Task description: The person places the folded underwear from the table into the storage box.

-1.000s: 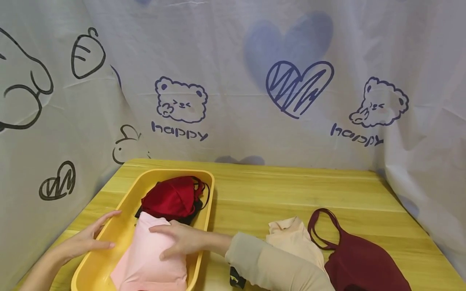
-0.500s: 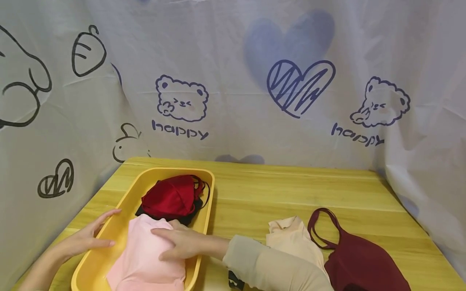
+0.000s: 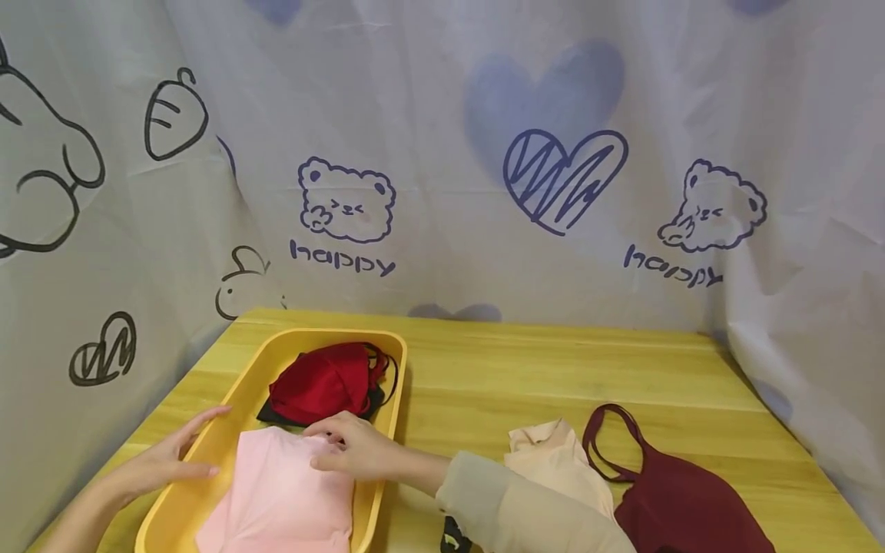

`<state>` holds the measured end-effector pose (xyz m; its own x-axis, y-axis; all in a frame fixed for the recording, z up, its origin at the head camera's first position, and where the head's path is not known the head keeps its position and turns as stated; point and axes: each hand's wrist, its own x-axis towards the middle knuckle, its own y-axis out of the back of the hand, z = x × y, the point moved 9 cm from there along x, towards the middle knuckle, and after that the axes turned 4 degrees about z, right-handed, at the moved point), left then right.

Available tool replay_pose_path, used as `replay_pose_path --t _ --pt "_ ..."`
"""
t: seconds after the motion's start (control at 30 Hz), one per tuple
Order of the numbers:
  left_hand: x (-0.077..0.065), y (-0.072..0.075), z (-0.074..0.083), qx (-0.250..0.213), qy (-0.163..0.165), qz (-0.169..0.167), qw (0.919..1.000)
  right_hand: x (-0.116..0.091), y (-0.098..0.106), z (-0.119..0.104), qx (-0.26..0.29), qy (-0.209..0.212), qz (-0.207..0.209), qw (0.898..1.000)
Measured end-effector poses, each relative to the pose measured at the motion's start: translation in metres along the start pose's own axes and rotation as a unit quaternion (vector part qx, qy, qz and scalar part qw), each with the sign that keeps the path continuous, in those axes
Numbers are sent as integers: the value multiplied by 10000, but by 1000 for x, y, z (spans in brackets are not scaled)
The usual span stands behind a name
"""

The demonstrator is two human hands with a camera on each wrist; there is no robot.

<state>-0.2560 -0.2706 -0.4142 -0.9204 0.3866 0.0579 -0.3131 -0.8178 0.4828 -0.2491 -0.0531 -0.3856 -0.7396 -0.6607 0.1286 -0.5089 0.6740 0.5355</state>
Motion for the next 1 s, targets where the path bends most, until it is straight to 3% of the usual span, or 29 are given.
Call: replay_pose_path --t 0.17,0.5,0.8,1.0 --pt "-3 -3 -5 -80 -7 3 10000 -8 8 7 1116 -269 34 9934" --pt "-3 -7 -10 -165 -95 -39 9998 -25 27 21 2110 -398 -49 9767" --pt "-1 -1 -3 0 -126 40 9999 -42 51 29 2118 -411 -34 9764" --pt "-1 -1 -2 -133 -256 24 9996 -55 72 25 2037 -343 -126 9784"
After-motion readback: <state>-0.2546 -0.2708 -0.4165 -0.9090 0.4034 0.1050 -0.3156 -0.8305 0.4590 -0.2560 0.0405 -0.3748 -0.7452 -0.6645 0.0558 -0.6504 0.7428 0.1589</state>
